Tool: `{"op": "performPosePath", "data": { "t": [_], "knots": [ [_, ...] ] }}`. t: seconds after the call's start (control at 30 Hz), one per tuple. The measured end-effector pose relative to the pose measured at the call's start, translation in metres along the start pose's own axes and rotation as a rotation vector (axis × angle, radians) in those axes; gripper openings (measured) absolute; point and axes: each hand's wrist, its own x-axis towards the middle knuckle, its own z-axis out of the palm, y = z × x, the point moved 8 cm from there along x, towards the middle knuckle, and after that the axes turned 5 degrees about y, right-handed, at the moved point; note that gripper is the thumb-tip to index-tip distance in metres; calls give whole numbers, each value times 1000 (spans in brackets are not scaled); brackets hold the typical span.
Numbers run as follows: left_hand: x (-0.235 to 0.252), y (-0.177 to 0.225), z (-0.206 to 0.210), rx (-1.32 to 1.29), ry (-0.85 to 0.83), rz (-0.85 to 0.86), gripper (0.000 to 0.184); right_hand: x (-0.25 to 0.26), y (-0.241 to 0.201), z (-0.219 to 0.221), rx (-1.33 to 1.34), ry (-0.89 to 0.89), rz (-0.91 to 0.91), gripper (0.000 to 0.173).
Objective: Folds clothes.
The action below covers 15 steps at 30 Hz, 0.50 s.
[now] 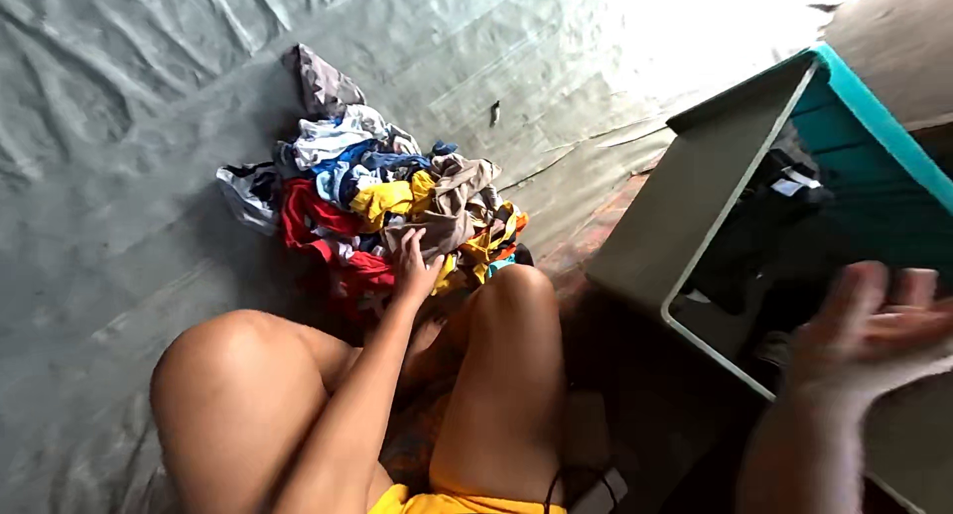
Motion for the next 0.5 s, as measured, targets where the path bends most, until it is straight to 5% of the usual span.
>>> {"op": "performPosePath", "data": {
  "t": [0.07, 0.17, 0.27, 0.37, 0.5],
  "knots": [
    [30, 7, 25, 104, -96, -8, 72, -49, -81, 43, 211, -208, -66, 47],
    [57, -12, 45, 288, -256, -198, 86, -143, -165, 104, 546, -606, 69, 38],
    [72, -15, 31, 459, -307, -243, 66, -198, -217, 126, 727, -839, 121, 32],
    [61, 18, -8, 382, -346, -141, 55, -209, -227, 139, 709, -916, 111, 37],
    [10, 132, -116, 139, -260, 147, 50, -167, -204, 161, 591, -725, 128, 60]
  ]
}}
